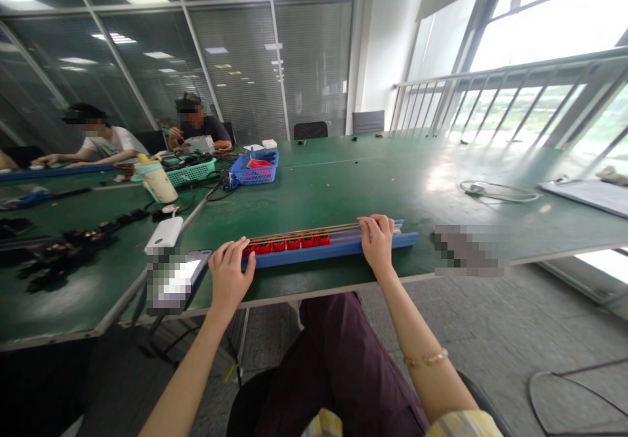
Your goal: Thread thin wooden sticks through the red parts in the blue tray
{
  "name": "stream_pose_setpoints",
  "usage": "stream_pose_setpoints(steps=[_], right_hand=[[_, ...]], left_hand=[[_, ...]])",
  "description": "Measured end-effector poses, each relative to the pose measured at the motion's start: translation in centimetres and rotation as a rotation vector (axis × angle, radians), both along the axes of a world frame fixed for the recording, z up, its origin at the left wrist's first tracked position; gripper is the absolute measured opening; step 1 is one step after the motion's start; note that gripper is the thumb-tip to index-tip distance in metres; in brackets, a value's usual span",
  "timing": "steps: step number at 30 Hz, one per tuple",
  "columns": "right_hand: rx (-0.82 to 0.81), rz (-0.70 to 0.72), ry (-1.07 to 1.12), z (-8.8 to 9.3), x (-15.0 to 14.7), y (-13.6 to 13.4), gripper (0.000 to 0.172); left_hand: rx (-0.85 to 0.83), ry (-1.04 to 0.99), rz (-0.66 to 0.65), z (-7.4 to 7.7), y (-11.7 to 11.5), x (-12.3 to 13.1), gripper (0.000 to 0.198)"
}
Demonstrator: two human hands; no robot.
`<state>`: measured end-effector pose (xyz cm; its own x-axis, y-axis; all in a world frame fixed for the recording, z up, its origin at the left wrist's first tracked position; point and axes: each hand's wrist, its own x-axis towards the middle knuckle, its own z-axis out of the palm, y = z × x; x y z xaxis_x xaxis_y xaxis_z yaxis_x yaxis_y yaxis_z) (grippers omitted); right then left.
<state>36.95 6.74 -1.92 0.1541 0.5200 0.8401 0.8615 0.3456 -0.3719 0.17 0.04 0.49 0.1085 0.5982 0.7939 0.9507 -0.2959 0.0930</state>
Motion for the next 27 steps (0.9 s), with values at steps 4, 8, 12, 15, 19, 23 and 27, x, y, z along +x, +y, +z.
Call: stream_pose_setpoints(steps=[4, 8, 12, 15, 19, 23, 27], right_hand=[[-0.008, -0.012, 0.013, 0.08, -0.08, -0.14, 0.028], [-0.006, -0.007, 0.024, 0.02, -0.10, -0.11, 0.025], [-0.003, -0.017, 0.026, 0.00, -0.02, -0.08, 0.026], [0.005, -0.009, 0.036, 0.08, 0.11, -0.14, 0.028], [0.000, -0.027, 0.098, 0.31, 0.23, -0.35, 0.031], [-0.010, -0.051, 0.143, 0.37, 0.24, -0.49, 0.032], [0.006, -0.062, 0.174, 0.11, 0.40, -0.38, 0.031]], left_hand=[[-0.004, -0.012, -0.005, -0.03, 0.03, -0.03, 0.033], [0.002, -0.010, -0.002, -0.06, 0.10, -0.02, 0.032], [0.012, -0.006, 0.000, -0.10, 0.12, -0.02, 0.033], [0.020, 0.000, -0.001, -0.15, 0.14, -0.06, 0.032], [0.029, 0.001, -0.002, -0.21, 0.19, -0.10, 0.031], [0.028, 0.000, -0.004, -0.23, 0.20, -0.11, 0.031], [0.031, 0.018, 0.006, -0.19, 0.16, -0.14, 0.031]])
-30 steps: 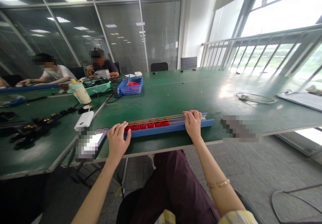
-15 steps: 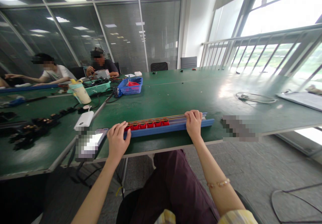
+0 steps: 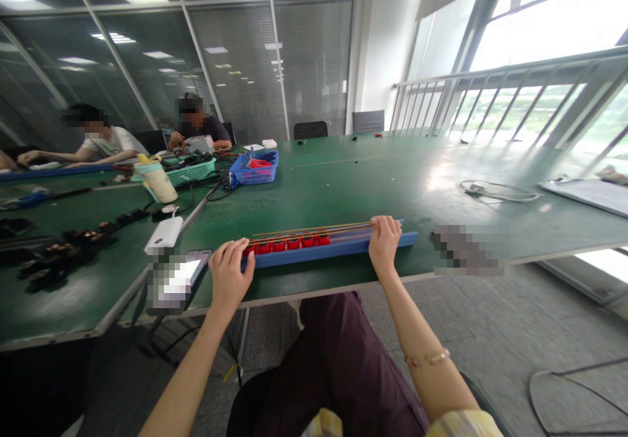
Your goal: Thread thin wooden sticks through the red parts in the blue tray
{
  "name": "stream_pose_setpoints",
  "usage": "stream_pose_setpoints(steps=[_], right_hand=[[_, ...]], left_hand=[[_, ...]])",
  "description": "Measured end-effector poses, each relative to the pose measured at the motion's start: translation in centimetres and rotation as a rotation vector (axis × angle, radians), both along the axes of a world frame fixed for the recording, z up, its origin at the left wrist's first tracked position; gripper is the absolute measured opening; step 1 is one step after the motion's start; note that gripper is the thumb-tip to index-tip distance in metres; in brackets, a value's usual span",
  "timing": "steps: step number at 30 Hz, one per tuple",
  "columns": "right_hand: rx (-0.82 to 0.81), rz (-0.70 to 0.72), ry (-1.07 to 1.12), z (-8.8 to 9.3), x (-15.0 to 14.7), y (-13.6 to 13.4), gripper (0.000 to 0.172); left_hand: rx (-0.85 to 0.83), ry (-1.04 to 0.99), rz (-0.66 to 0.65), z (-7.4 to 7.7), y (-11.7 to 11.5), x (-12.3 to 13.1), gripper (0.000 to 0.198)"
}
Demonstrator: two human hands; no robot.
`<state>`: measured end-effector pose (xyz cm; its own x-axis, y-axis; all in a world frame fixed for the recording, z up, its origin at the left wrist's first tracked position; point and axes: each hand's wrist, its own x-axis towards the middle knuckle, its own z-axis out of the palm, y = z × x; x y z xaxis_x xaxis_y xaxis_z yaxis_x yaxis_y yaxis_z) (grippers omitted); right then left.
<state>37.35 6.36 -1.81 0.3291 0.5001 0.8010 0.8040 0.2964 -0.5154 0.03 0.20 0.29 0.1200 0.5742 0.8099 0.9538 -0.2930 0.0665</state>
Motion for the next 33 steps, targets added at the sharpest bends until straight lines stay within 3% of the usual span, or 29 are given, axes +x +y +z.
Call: stream_pose_setpoints(steps=[12, 33], right_hand=[[-0.043, -0.073, 0.039, -0.3, 0.3, 0.1, 0.032], [-0.024, -0.065, 0.052, -0.3, 1.1, 0.4, 0.036]], left_hand=[[0.014, 0.013, 0.004, 0.0, 0.0, 0.0, 0.030], [0.019, 0.004, 0.004, 0.1, -0.1, 0.0, 0.030]])
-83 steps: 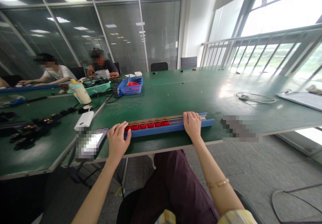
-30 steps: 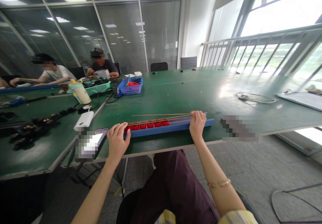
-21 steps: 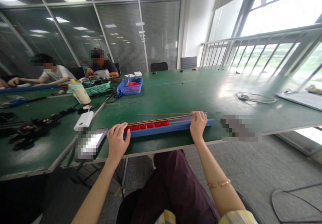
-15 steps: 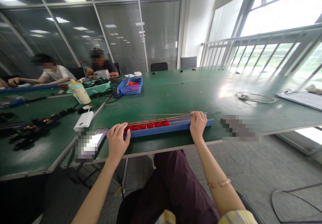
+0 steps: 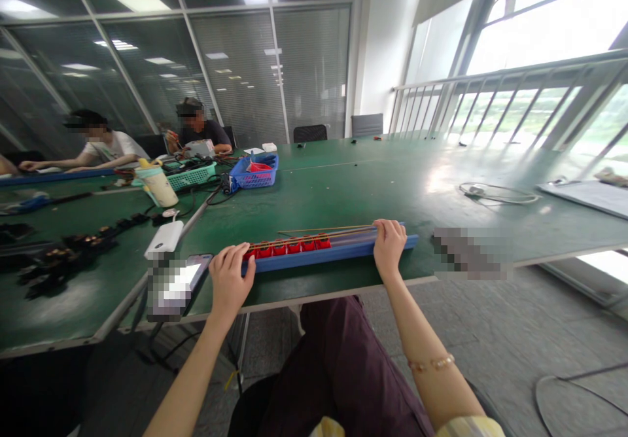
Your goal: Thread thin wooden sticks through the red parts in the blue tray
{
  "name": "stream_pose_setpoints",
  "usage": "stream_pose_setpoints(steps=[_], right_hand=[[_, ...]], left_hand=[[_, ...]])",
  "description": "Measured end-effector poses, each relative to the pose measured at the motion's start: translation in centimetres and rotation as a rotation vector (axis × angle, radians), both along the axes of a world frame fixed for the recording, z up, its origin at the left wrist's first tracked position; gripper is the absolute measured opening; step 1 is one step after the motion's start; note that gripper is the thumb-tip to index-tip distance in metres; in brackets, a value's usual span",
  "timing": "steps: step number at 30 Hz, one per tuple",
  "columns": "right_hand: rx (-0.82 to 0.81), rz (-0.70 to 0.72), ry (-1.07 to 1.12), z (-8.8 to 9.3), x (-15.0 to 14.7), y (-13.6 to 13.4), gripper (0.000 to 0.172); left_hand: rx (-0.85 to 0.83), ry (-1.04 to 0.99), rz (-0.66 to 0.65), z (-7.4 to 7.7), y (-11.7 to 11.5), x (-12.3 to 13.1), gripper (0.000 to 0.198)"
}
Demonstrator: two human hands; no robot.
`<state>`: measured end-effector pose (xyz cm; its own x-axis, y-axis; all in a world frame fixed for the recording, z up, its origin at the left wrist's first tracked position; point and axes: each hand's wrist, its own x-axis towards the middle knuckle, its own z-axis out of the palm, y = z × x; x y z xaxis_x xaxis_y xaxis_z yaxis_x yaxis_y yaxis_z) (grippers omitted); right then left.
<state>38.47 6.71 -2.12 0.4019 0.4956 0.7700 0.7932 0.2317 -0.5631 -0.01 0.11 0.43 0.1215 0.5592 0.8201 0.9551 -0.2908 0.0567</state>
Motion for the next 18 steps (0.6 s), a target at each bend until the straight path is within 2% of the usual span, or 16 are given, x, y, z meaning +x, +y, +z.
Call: stream_pose_setpoints(steps=[3, 6, 9, 14, 18], right_hand=[[0.024, 0.001, -0.014, 1.4, 1.3, 1.3, 0.036], [0.013, 0.113, -0.051, 3.3, 2.9, 3.8, 0.035], [-0.089, 0.266, -0.060, 4.3, 4.2, 6.4, 0.034], [-0.363, 0.391, -0.106, 3.0, 4.8, 8.6, 0.035], [-0.499, 0.412, -0.136, 1.8, 5.1, 9.2, 0.033]], left_hand=[[0.008, 0.014, 0.002, 0.0, 0.0, -0.1, 0.030], [0.014, 0.021, 0.008, 0.1, 0.1, -0.2, 0.030], [0.020, 0.028, 0.013, 0.1, 0.1, -0.2, 0.030], [0.057, 0.060, 0.020, 0.1, 0.3, -0.4, 0.030], [0.066, 0.062, 0.026, 0.1, 0.3, -0.5, 0.030]])
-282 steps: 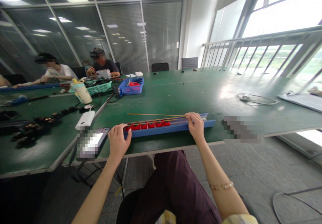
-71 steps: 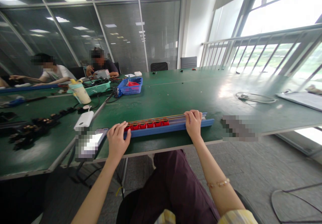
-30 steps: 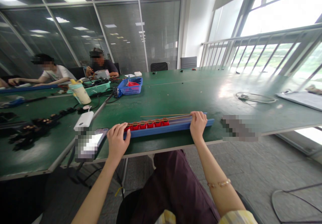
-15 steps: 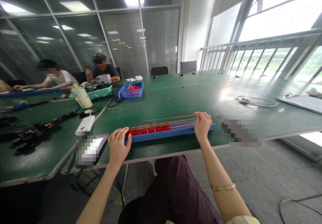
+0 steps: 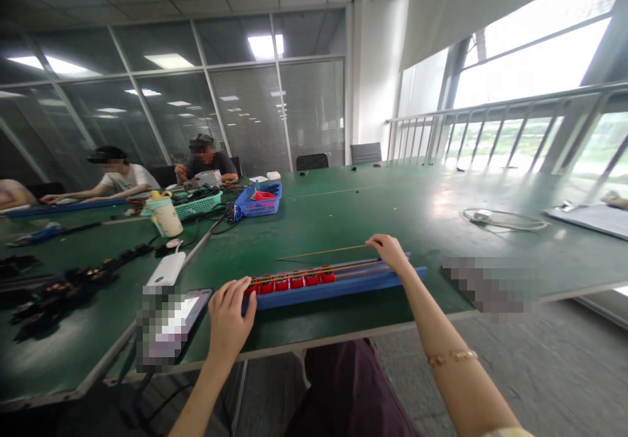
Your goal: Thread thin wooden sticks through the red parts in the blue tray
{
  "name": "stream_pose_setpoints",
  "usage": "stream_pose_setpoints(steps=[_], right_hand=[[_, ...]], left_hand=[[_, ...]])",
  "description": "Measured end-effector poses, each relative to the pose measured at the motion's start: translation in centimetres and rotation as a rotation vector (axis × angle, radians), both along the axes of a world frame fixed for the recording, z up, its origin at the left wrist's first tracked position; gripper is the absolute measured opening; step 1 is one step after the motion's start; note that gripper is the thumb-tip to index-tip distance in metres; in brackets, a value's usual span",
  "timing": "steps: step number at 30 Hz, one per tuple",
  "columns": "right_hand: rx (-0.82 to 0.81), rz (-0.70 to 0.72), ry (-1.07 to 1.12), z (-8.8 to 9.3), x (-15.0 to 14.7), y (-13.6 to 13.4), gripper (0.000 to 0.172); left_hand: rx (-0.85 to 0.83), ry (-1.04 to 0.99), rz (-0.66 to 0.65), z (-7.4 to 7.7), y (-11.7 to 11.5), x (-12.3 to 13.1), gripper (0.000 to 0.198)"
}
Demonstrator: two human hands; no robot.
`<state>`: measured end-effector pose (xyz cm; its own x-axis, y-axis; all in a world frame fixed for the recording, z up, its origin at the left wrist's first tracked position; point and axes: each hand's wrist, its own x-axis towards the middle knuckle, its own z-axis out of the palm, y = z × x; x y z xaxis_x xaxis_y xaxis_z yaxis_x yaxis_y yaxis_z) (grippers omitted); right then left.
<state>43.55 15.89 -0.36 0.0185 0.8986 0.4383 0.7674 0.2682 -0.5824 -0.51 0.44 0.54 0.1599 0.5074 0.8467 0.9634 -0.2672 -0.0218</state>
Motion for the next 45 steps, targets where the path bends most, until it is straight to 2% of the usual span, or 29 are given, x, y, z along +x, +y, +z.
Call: stream_pose_setpoints(steps=[6, 10, 15, 22, 30, 38, 45], right_hand=[[-0.103, 0.074, -0.035, -0.9, 0.1, 0.5, 0.017], [-0.094, 0.058, -0.033, -0.6, -0.2, 0.3, 0.017], [-0.131, 0.049, -0.085, 0.1, -0.7, 0.0, 0.025], [-0.248, 0.087, -0.163, -0.4, -0.4, 0.8, 0.044], [-0.313, 0.069, -0.271, -0.4, -0.3, 1.0, 0.046], [-0.241, 0.079, -0.223, -1.1, 0.1, 1.4, 0.040], [-0.244, 0.096, -0.250, -1.2, 0.2, 1.4, 0.044]], left_hand=[[0.027, 0.002, -0.001, 0.4, -0.1, 0.1, 0.029], [0.042, 0.002, -0.002, 0.3, -0.1, 0.0, 0.028], [0.045, 0.021, 0.000, 0.1, 0.1, -0.1, 0.029], [0.051, 0.028, -0.004, 0.0, 0.2, -0.3, 0.029], [0.049, 0.015, -0.012, 0.0, 0.2, -0.1, 0.029], [0.033, 0.009, -0.008, 0.0, 0.3, 0.1, 0.028], [0.017, 0.003, -0.004, 0.1, 0.4, 0.2, 0.029]])
